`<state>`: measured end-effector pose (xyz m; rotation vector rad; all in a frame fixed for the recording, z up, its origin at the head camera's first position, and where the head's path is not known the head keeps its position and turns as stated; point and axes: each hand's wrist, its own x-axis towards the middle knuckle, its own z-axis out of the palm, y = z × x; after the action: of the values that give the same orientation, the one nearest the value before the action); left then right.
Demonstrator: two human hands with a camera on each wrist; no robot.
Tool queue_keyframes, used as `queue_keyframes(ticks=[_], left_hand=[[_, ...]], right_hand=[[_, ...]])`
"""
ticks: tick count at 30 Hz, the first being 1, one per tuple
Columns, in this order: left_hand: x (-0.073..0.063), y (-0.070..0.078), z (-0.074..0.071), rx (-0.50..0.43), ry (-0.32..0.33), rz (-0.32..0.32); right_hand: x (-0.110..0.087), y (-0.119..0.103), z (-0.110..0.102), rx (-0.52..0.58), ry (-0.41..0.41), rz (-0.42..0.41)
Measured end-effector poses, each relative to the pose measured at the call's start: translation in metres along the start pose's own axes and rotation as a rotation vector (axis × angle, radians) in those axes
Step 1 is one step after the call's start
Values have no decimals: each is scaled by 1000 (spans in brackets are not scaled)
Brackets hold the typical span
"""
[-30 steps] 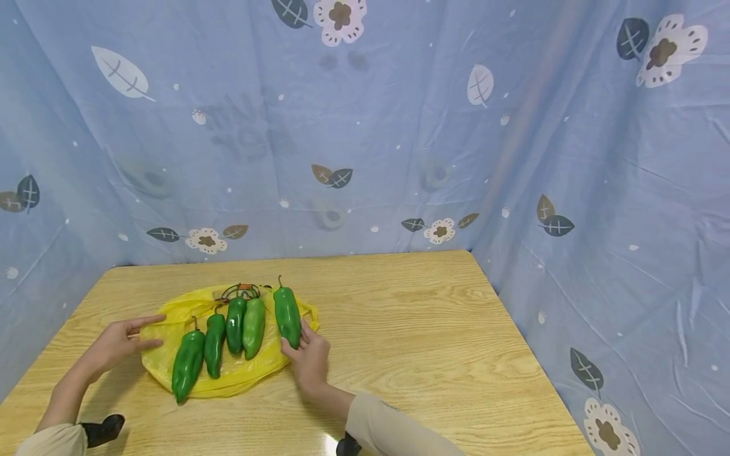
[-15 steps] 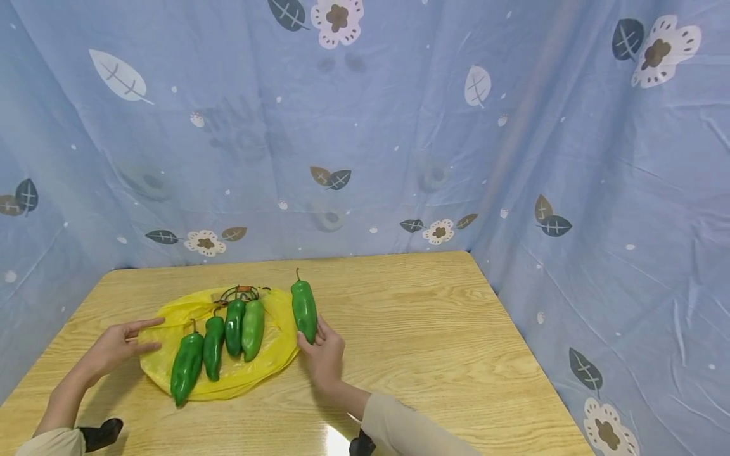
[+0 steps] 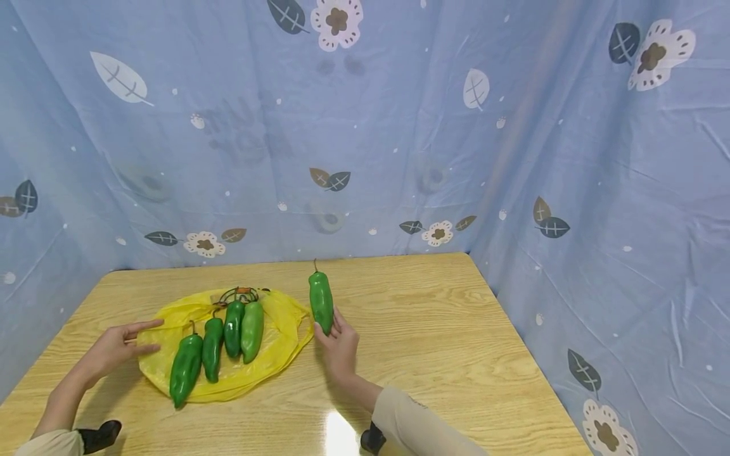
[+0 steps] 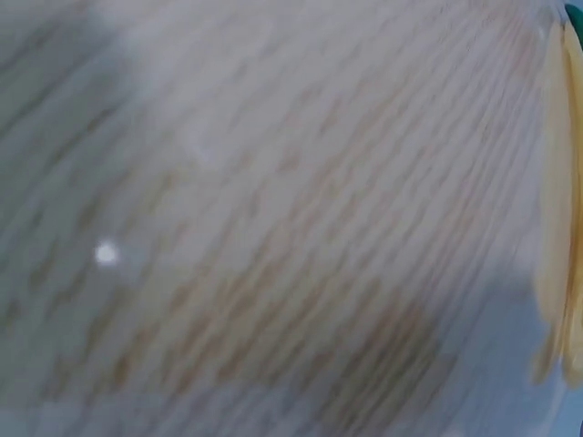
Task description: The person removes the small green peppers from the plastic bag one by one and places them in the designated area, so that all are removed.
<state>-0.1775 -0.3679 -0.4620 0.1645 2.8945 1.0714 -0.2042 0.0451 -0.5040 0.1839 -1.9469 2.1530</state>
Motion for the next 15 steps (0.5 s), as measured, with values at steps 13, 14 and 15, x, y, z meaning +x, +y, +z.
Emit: queue_keyframes(ticks=[13,14,15], left_hand=[[0,1,-1,26,-13,-22],[1,1,-1,27,-14,-22],[1,1,-1,26,-13,-20]], right_hand=[[8,-13,-4,9,21,-79],[8,-17,-4,5,23,-86],[8,-17,-3,-3,27,-92]])
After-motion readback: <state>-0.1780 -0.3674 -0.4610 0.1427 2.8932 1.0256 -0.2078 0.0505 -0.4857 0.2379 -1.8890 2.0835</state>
